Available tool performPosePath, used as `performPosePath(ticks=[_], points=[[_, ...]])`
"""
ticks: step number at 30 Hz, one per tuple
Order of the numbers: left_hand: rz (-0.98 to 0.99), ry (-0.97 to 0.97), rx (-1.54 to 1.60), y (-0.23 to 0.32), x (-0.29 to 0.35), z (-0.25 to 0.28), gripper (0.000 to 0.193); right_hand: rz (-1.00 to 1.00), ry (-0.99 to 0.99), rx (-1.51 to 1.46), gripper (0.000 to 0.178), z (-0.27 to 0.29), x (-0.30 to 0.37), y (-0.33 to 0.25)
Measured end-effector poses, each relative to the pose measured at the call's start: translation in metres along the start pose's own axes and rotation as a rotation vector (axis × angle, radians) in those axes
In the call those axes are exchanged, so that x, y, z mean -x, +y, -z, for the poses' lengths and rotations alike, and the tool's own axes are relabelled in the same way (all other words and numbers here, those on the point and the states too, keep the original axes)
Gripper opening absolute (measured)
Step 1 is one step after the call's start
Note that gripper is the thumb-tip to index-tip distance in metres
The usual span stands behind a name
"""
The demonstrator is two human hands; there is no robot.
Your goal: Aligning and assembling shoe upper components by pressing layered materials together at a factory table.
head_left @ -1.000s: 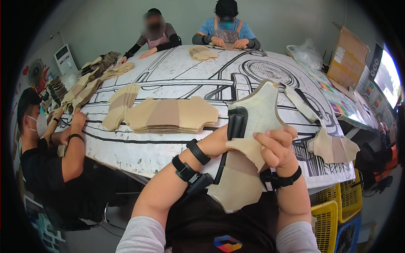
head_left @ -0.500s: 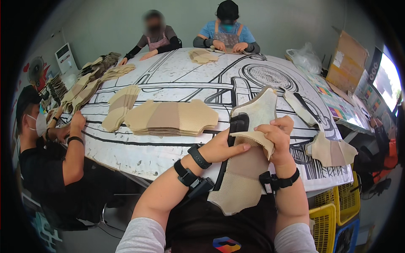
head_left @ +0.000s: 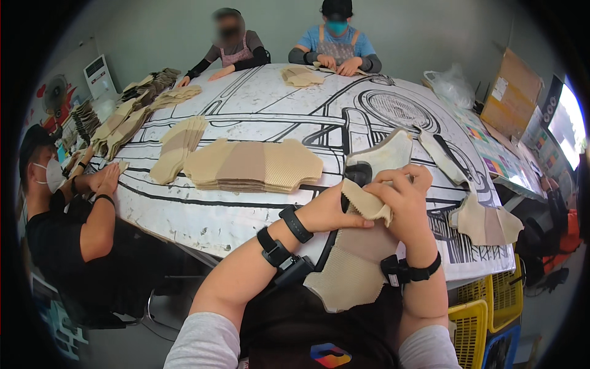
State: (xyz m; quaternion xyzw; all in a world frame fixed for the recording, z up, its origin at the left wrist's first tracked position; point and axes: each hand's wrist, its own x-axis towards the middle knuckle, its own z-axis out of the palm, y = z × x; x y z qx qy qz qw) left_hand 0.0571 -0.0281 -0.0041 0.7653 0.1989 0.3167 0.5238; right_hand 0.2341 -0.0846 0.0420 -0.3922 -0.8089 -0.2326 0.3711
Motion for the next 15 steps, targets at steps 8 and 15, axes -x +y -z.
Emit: performPosePath(ticks=[8,15], points=[[-0.052,-0.017,0.274,-0.018,-0.007,0.002,0.058,0.418,0.310,0.168,0.023,-0.005,0.010,-0.006],[-0.059,0.014,0.075,0.011,0.003,-0.002,0.033,0.069,0.261,-0.092,0.028,-0.023,0.012,0.005]])
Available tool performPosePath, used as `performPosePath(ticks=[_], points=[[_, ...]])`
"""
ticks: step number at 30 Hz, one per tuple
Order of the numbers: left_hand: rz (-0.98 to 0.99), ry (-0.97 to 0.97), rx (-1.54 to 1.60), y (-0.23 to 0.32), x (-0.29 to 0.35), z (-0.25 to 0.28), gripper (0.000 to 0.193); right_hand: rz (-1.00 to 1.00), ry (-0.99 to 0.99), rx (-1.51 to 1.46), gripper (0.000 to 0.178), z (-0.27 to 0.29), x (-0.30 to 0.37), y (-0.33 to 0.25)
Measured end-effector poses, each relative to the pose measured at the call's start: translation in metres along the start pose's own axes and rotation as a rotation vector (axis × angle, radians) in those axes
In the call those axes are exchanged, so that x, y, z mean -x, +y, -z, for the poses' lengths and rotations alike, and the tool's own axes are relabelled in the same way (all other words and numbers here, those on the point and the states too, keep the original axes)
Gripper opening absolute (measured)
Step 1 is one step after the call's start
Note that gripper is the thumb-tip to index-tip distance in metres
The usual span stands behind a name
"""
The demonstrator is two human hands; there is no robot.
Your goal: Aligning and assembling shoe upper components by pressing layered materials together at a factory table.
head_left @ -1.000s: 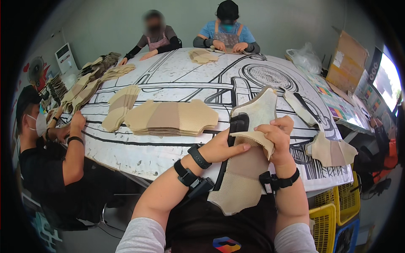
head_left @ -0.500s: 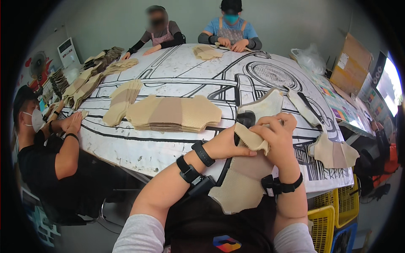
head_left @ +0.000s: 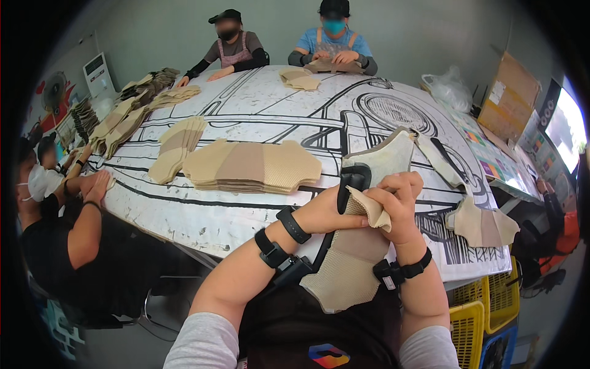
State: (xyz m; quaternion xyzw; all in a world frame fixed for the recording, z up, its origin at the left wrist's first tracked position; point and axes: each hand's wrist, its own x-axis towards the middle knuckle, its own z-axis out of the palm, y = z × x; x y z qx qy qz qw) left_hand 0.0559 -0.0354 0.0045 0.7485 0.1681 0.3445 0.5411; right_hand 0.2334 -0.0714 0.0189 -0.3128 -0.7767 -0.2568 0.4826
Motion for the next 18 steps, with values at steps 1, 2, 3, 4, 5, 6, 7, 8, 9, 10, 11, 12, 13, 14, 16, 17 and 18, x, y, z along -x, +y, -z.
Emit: performPosePath(ticks=[1,2,3,4,5,6,7,8,9,10,11,12,13,14,16,17,18], points=[[0.026,-0.005,0.041,0.001,0.001,0.001,0.039,-0.014,0.003,-0.007,0.027,0.000,0.001,-0.001],[0.051,-0.010,0.081,0.001,0.001,0.002,0.044,-0.029,0.006,-0.013,0.026,0.000,0.001,-0.002],[0.048,-0.005,0.081,-0.001,0.001,0.003,0.044,-0.024,0.005,-0.016,0.026,0.001,-0.001,-0.003],[0.051,-0.010,0.081,-0.006,0.000,0.003,0.043,0.013,0.004,0.014,0.025,0.004,-0.004,-0.006],[0.054,-0.016,0.081,-0.009,0.000,0.003,0.043,0.049,0.004,0.045,0.024,0.007,-0.007,-0.009],[0.054,-0.011,0.080,-0.008,0.000,0.003,0.043,0.052,0.004,0.040,0.024,0.009,-0.009,-0.012],[0.053,-0.004,0.062,-0.007,0.000,0.002,0.041,0.085,-0.005,0.115,0.023,0.011,-0.012,-0.015],[0.052,0.003,0.043,-0.005,0.001,0.002,0.039,0.117,-0.014,0.189,0.022,0.011,-0.014,-0.018],[0.045,-0.077,-0.048,-0.001,0.001,0.005,0.036,0.080,-0.052,0.221,0.020,0.012,-0.016,-0.020],[0.047,-0.077,-0.046,-0.001,0.001,0.004,0.036,0.079,-0.055,0.220,0.020,0.011,-0.016,-0.020],[0.013,-0.047,-0.037,-0.002,0.001,0.003,0.035,0.049,-0.056,0.198,0.020,0.009,-0.015,-0.018],[-0.022,-0.018,-0.029,-0.002,0.001,0.002,0.033,0.019,-0.057,0.179,0.020,0.008,-0.015,-0.017],[-0.014,-0.026,-0.021,0.003,0.002,0.002,0.035,0.016,-0.060,0.179,0.020,0.007,-0.013,-0.017],[-0.013,-0.027,-0.018,0.002,0.002,0.001,0.035,-0.053,-0.050,0.160,0.021,0.005,-0.012,-0.019],[-0.059,0.009,0.017,0.001,0.001,-0.002,0.033,-0.123,-0.040,0.143,0.021,0.003,-0.012,-0.021],[-0.059,0.007,0.019,0.001,0.000,-0.003,0.033,-0.162,-0.051,0.147,0.023,0.003,-0.013,-0.022],[-0.046,0.013,0.072,0.001,0.001,-0.003,0.034,-0.202,-0.062,0.149,0.025,0.002,-0.013,-0.023]])
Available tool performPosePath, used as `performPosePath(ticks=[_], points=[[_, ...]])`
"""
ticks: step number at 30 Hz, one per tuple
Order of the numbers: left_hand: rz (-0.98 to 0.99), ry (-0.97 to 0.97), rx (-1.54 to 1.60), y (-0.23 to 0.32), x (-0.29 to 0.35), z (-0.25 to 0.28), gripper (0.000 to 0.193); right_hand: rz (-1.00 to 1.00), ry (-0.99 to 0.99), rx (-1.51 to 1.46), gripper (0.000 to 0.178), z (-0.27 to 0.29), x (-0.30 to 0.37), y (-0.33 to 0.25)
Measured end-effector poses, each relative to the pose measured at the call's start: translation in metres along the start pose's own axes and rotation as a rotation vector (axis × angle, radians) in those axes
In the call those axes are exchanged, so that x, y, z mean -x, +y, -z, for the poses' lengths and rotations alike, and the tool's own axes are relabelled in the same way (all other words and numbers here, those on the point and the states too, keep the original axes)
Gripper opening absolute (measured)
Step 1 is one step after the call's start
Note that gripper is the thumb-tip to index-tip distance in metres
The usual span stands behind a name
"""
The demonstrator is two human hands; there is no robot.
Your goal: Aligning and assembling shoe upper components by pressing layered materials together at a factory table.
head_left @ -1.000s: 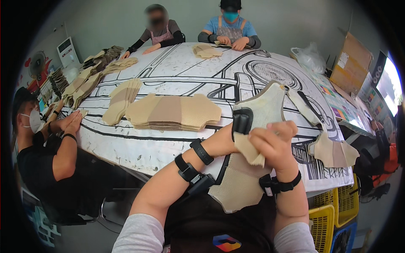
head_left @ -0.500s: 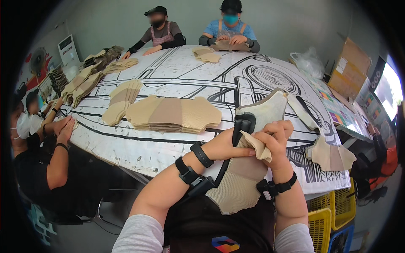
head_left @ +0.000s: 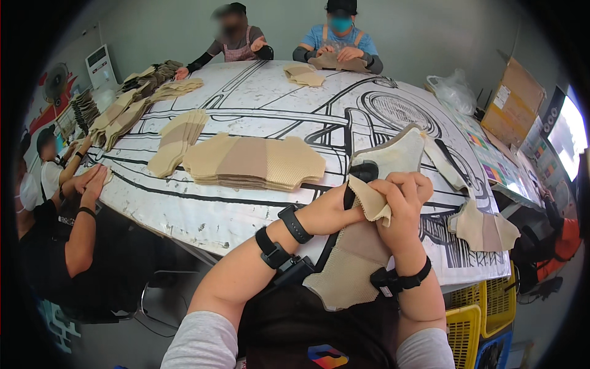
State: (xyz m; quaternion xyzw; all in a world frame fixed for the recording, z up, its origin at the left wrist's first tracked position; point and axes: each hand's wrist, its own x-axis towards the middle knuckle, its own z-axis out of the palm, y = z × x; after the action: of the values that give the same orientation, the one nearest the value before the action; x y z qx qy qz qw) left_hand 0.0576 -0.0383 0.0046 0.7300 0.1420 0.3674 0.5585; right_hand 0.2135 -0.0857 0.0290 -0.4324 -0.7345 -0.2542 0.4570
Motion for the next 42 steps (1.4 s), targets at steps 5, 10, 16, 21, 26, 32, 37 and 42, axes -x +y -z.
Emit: performPosePath(ticks=[5,10,16,21,26,32,37,42], points=[[0.091,-0.001,0.128,-0.005,0.002,0.003,0.037,-0.042,-0.006,-0.069,0.031,0.003,-0.002,0.005],[0.092,0.001,0.164,-0.004,0.000,0.000,0.043,-0.025,-0.007,-0.174,0.032,0.010,-0.008,0.016],[-0.095,0.195,-0.069,-0.004,-0.002,-0.003,0.068,-0.026,-0.117,-0.207,0.027,0.010,-0.011,0.018],[-0.060,0.140,-0.040,-0.007,-0.003,-0.007,0.071,-0.071,-0.102,-0.206,0.027,0.012,-0.012,0.018],[-0.065,0.119,0.011,-0.012,-0.004,-0.007,0.068,-0.079,-0.110,-0.171,0.028,0.014,-0.013,0.014],[-0.066,0.126,0.050,-0.006,-0.003,-0.010,0.058,-0.069,-0.025,-0.060,0.021,0.009,-0.015,0.009],[-0.076,0.152,0.161,-0.003,-0.002,-0.012,0.053,-0.092,0.031,-0.058,0.023,0.007,-0.013,0.008],[-0.126,0.165,0.040,-0.011,-0.003,-0.012,0.047,-0.152,-0.029,-0.121,0.024,0.010,-0.014,0.006]])
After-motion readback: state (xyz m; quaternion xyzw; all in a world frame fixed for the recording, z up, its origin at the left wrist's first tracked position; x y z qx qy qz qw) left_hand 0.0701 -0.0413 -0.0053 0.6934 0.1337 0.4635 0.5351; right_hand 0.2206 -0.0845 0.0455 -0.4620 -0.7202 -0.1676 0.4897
